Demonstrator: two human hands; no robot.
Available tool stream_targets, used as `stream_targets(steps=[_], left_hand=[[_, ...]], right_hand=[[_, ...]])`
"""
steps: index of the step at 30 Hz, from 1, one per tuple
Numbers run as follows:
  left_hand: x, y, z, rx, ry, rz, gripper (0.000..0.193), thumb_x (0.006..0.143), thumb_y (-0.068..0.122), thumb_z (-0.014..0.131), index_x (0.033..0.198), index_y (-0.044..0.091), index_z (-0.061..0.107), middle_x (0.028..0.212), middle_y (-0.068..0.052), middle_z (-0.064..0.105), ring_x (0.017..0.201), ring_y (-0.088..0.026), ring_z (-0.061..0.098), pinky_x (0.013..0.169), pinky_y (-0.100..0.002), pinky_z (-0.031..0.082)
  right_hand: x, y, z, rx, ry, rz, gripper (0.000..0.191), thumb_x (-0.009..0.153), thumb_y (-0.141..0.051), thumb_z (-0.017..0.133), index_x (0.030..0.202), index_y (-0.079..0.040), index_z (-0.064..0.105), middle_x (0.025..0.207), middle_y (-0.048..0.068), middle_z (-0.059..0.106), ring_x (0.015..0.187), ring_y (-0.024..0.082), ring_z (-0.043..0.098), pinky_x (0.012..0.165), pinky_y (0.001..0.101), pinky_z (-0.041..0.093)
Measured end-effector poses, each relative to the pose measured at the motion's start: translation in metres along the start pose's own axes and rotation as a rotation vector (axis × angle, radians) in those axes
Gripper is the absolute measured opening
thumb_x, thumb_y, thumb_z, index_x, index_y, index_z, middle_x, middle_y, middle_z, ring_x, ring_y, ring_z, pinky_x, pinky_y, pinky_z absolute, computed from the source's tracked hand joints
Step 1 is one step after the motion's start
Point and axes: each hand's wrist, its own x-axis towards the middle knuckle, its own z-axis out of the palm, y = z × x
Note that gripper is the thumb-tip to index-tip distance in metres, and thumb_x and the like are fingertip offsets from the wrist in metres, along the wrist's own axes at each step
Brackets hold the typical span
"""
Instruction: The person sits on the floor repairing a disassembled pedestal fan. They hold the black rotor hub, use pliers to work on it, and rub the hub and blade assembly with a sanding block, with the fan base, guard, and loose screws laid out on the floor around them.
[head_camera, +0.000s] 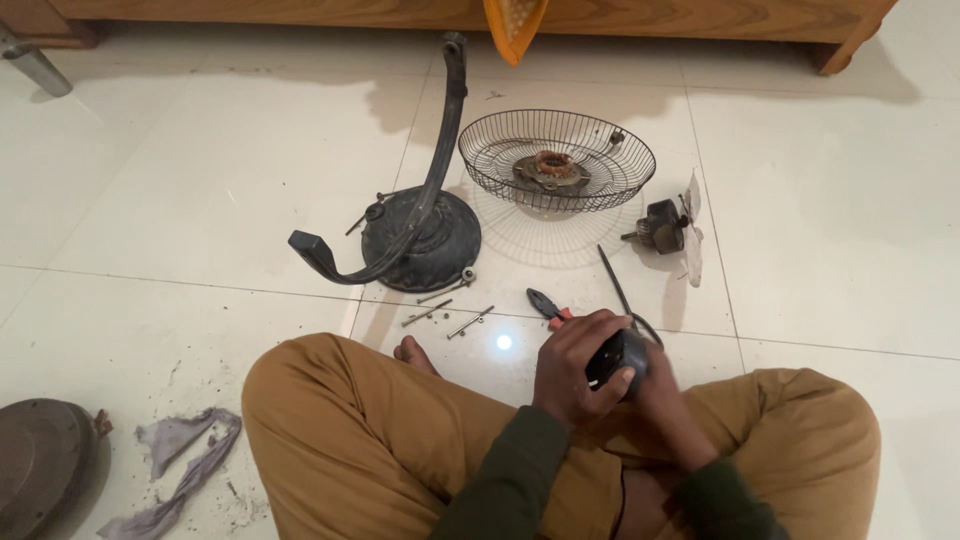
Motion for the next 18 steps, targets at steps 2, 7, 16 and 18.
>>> stream_targets(steps=[2, 7, 16, 18], left_hand=[[0.000, 0.000, -0.002, 0.024, -0.008, 0.007, 0.052, 0.085, 0.032, 0.071, 0.130, 0.006, 0.067, 0.127, -0.015, 0.070, 0.119, -0.036, 0.067, 0.105, -0.045, 0.054], [0.000, -0.001, -0.001, 0.001, 0.002, 0.052, 0.053, 0.086, 0.032, 0.069, 0.131, 0.006, 0.065, 0.130, -0.015, 0.069, 0.121, -0.036, 0.067, 0.106, -0.045, 0.054], [-0.001, 0.000, -0.003, -0.010, -0.047, 0.075, 0.055, 0.082, 0.033, 0.071, 0.130, 0.007, 0.067, 0.126, -0.014, 0.069, 0.117, -0.036, 0.068, 0.102, -0.045, 0.055], [0.000, -0.001, -0.003, -0.003, -0.036, 0.103, 0.055, 0.083, 0.033, 0.071, 0.131, 0.006, 0.066, 0.128, -0.015, 0.068, 0.119, -0.036, 0.067, 0.104, -0.046, 0.055]], right_hand=[[-0.008, 0.002, 0.005, -0.003, -0.086, -0.037, 0.034, 0.096, -0.007, 0.057, 0.129, 0.000, 0.053, 0.113, 0.007, 0.064, 0.097, 0.012, 0.059, 0.075, 0.0267, 0.052], [-0.006, -0.003, -0.001, 0.593, -0.136, 0.637, 0.034, 0.100, -0.024, 0.056, 0.128, -0.005, 0.062, 0.085, 0.009, 0.067, 0.068, 0.019, 0.057, 0.049, 0.0318, 0.044], [-0.019, -0.028, -0.012, 0.323, -0.127, 0.527, 0.052, 0.081, -0.005, 0.058, 0.132, -0.009, 0.058, 0.111, 0.006, 0.069, 0.091, 0.015, 0.064, 0.070, 0.0302, 0.053], [-0.019, -0.027, -0.014, 0.503, -0.133, 0.519, 0.050, 0.083, -0.005, 0.059, 0.133, -0.004, 0.058, 0.110, 0.010, 0.068, 0.091, 0.020, 0.064, 0.069, 0.0340, 0.052]])
